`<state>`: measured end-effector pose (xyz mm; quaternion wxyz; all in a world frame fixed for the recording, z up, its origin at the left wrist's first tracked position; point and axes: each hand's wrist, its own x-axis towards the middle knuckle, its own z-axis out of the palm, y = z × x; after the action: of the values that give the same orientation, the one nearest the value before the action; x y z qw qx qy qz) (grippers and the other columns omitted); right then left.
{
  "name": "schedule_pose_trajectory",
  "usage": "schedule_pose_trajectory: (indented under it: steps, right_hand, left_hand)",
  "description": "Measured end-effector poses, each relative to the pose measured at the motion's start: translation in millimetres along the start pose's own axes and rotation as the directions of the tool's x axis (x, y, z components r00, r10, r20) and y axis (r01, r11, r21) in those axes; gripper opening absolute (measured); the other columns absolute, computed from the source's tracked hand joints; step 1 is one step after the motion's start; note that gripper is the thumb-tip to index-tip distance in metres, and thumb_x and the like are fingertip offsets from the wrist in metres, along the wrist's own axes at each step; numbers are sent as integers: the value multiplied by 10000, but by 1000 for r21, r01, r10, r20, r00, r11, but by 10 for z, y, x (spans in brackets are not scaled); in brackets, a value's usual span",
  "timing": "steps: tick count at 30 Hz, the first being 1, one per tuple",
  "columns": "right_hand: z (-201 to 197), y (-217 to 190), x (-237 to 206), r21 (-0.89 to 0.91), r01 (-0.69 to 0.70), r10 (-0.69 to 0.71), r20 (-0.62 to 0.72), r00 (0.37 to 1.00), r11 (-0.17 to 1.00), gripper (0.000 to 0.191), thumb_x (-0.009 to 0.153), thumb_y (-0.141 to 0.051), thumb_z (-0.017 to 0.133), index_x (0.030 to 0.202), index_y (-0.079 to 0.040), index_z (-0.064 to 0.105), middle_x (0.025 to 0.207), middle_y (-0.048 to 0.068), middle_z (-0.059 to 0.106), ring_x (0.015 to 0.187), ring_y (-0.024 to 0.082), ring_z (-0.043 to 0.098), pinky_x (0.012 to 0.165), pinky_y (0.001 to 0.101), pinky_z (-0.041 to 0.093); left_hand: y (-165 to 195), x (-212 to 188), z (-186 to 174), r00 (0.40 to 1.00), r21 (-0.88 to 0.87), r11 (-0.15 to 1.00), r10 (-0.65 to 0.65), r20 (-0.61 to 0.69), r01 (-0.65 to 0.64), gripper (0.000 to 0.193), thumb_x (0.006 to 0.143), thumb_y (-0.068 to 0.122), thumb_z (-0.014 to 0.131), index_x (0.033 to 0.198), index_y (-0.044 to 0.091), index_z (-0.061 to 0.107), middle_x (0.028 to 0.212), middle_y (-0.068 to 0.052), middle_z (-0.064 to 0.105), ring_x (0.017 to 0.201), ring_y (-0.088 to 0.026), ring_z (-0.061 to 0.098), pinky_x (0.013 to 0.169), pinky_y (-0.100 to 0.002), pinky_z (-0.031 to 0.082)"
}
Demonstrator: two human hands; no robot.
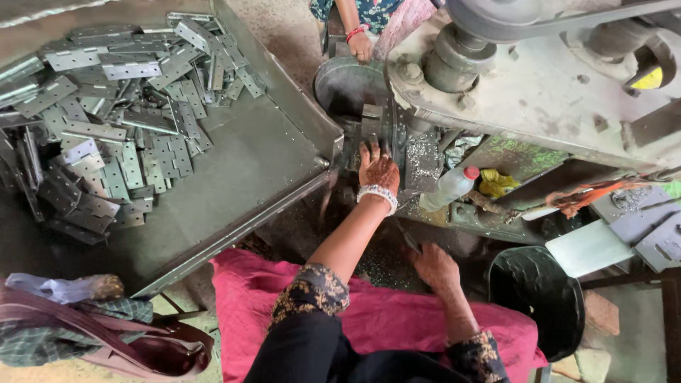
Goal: The person repeatedly picks up metal hinge pieces from a tray, places them into a press machine, and operates the lever to stamp or shape them. Finished pieces are returned to the tray. The task is performed continuously with both hands.
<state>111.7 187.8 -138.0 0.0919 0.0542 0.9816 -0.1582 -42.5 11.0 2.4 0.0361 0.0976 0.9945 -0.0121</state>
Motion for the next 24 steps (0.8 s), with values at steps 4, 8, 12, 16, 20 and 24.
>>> schedule_pose_trajectory:
  steps: [4, 8, 12, 16, 20, 24]
  right_hand:
    - [6, 21, 0, 62, -6, 4, 30, 1000, 998, 456, 891, -476, 644, 1063, -55, 635, 1017, 255, 721, 987, 457, 693, 822, 563, 550]
    - [-36, -9, -49, 46, -18, 17, 15, 1000, 999, 468, 906, -489, 648, 1072, -53, 632, 1013, 258, 725, 989, 446, 701, 826, 547, 558]
    - [-66, -5, -4, -36, 3, -3, -6, 1000, 999, 456, 938, -512, 633, 1059, -74, 658, 1004, 251, 738, 997, 433, 714, 839, 539, 566]
    - [47, 33, -33, 147, -88, 73, 107, 992, 985, 516, 889, -529, 672, 1115, -65, 647, 1007, 260, 733, 997, 433, 705, 843, 542, 556]
    - [60, 4, -129, 45, -69, 66, 58, 996, 997, 491, 902, -523, 672, 1147, -98, 659, 1081, 205, 730, 1063, 411, 683, 881, 533, 540]
    - [-424, -235, -114, 115, 13, 6, -164, 986, 993, 581, 865, -486, 681, 1309, -126, 575, 1118, 189, 704, 997, 407, 689, 818, 531, 535]
  left_hand:
    - [29, 54, 41, 993, -6, 998, -58, -104, 58, 467, 1019, 247, 447, 1434, 70, 570, 1679, -94, 282, 1554, -342, 170, 1209, -623, 52]
    - [-22, 66, 93, 993, -67, 996, -64, -100, 57, 496, 1014, 241, 428, 1474, 75, 515, 1689, -67, 250, 1555, -327, 163, 1216, -629, 27]
    - [-12, 145, 7, 996, -12, 999, -41, -74, 41, 516, 1016, 228, 416, 1505, 70, 456, 1669, -76, 244, 1547, -378, 145, 1180, -645, 31]
    - [16, 250, -76, 995, -14, 996, -88, -50, 88, 495, 1057, 243, 407, 1520, 83, 479, 1688, -73, 271, 1571, -351, 175, 1224, -629, 36]
    - [-31, 279, -59, 997, -35, 997, -65, -46, 64, 503, 1027, 232, 434, 1510, 103, 481, 1675, -71, 275, 1547, -329, 189, 1221, -626, 35]
    - [-95, -40, 128, 983, 10, 1000, -7, -182, 9, 450, 1007, 203, 450, 1437, 114, 545, 1694, -75, 263, 1541, -300, 201, 1213, -623, 25]
